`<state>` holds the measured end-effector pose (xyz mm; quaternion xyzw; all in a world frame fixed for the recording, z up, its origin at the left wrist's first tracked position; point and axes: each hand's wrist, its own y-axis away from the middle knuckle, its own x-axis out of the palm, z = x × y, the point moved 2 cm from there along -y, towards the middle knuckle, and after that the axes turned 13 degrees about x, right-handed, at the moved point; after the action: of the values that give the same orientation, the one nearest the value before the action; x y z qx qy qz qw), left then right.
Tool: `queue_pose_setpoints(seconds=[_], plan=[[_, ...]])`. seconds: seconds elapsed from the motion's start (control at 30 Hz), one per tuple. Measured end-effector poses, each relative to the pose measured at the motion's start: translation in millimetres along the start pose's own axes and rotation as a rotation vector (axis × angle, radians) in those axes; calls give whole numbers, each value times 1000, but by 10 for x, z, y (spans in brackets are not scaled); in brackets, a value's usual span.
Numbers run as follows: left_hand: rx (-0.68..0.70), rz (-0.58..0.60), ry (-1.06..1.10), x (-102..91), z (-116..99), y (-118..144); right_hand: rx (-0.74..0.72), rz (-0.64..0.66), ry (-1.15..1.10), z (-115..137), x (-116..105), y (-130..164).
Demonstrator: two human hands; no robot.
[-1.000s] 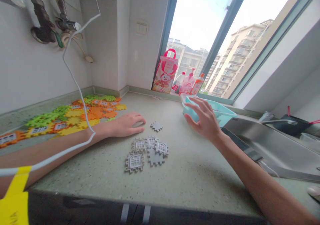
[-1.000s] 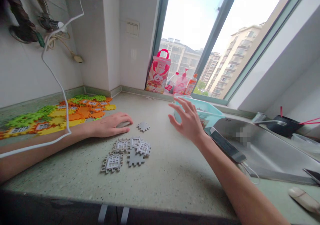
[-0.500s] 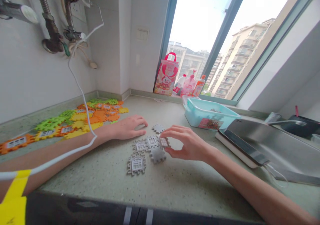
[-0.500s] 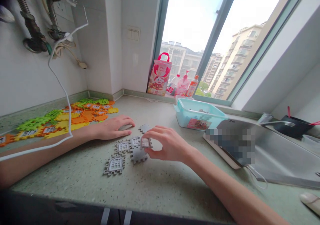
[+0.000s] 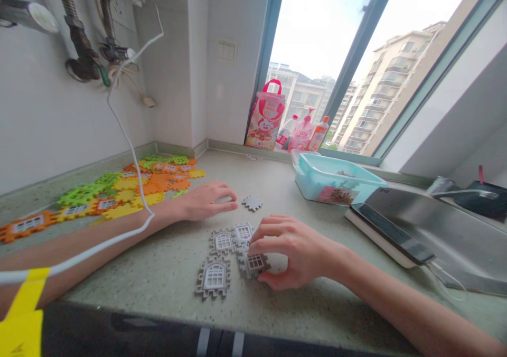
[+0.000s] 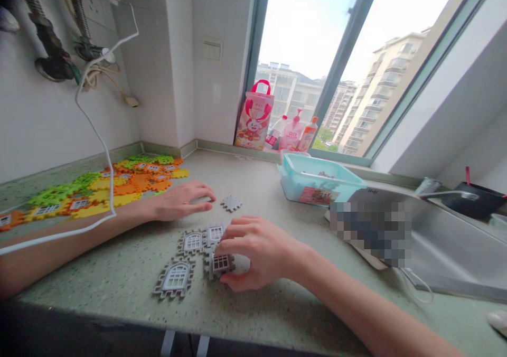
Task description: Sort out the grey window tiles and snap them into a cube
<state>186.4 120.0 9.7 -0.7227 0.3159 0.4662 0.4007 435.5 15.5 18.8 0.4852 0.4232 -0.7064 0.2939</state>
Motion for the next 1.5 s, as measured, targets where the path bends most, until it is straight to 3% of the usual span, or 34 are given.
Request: queue_pose_setpoints(seconds=[0.23,0.47,0.57,0.7,0.9,1.03,1.1,1.27,1.43,1.5], plan=[[-133,26,3,107,-134,-70,-26,-38,87,29,3,-18],[-220,-13,-111,73,208,-2,8,-8,11,31,15,-22],[-228,-19,-132,71,240,13,74,25,-20,-45,4,-12],[-230,-28,-205,109,125,-21,252,17,-11,-346,-69,63],[-14,-165,-241,-62,-120,-75,422,-33,-3,-725,-137,189],[285,42,-44,-209,-233,4,461,-38,-8,-716,-113,181],[361,95,13,-224,-258,50,462,-50,-10,-701,-104,175],[354,73,98,-114,-303,40,440,-114,11,-727,-142,193],[370,67,110,-30,-355,-15,353,-293,-67,-677,-184,165],[360,40,110,-30,-336,-16,336,-277,-81,-637,-136,130]])
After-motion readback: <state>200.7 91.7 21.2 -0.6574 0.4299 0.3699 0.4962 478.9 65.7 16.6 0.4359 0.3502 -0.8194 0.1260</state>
